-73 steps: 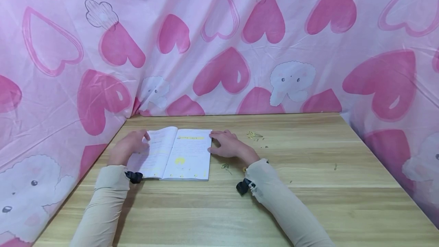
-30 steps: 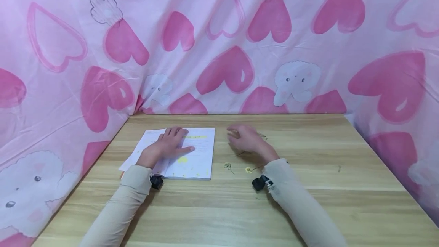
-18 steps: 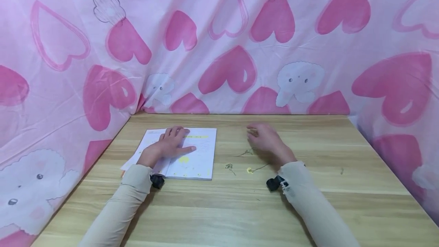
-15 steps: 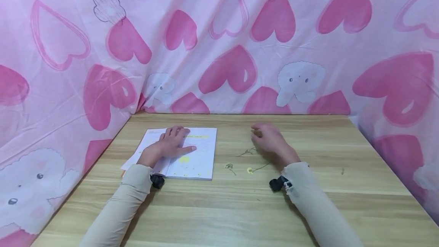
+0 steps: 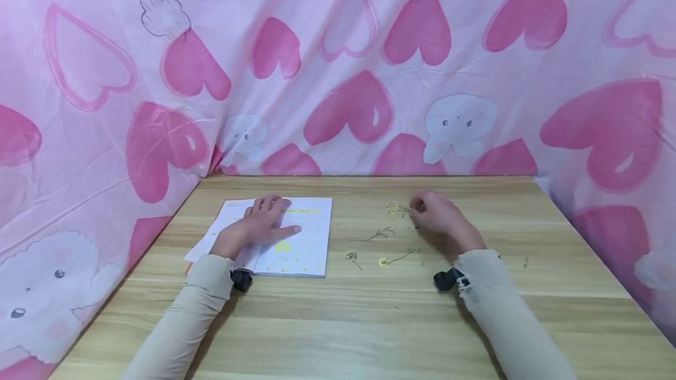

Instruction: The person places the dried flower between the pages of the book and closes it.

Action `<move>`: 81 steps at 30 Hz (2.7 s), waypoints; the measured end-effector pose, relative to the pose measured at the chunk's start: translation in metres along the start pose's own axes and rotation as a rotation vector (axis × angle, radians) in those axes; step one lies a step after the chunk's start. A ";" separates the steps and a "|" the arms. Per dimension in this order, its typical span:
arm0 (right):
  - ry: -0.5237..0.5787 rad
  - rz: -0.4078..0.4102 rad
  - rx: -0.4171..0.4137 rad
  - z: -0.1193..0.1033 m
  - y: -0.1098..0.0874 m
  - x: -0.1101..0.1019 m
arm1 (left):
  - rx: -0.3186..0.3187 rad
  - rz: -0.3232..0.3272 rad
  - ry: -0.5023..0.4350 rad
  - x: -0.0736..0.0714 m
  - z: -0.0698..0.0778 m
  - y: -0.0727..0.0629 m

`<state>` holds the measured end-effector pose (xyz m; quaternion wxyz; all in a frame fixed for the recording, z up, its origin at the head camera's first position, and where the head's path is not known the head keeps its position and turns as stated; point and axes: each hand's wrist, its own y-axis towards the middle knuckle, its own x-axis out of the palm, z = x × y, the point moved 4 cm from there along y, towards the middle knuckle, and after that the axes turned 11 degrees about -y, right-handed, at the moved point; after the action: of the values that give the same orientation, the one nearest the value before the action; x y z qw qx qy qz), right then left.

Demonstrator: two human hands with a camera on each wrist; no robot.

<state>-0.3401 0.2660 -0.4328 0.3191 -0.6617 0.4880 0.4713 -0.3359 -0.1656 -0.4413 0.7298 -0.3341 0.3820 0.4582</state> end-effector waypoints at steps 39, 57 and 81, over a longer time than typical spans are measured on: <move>-0.148 -0.004 0.043 -0.004 0.004 0.006 | -0.011 0.024 0.028 0.004 -0.004 0.005; 0.027 0.023 -0.013 -0.025 0.008 0.005 | -0.014 0.032 0.032 0.005 -0.006 0.006; 0.107 0.068 -0.113 -0.088 0.029 0.014 | -0.018 0.020 0.021 0.003 0.000 0.001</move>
<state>-0.3387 0.1747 -0.4140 0.2385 -0.6861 0.4990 0.4727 -0.3359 -0.1638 -0.4440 0.7181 -0.3416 0.3887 0.4654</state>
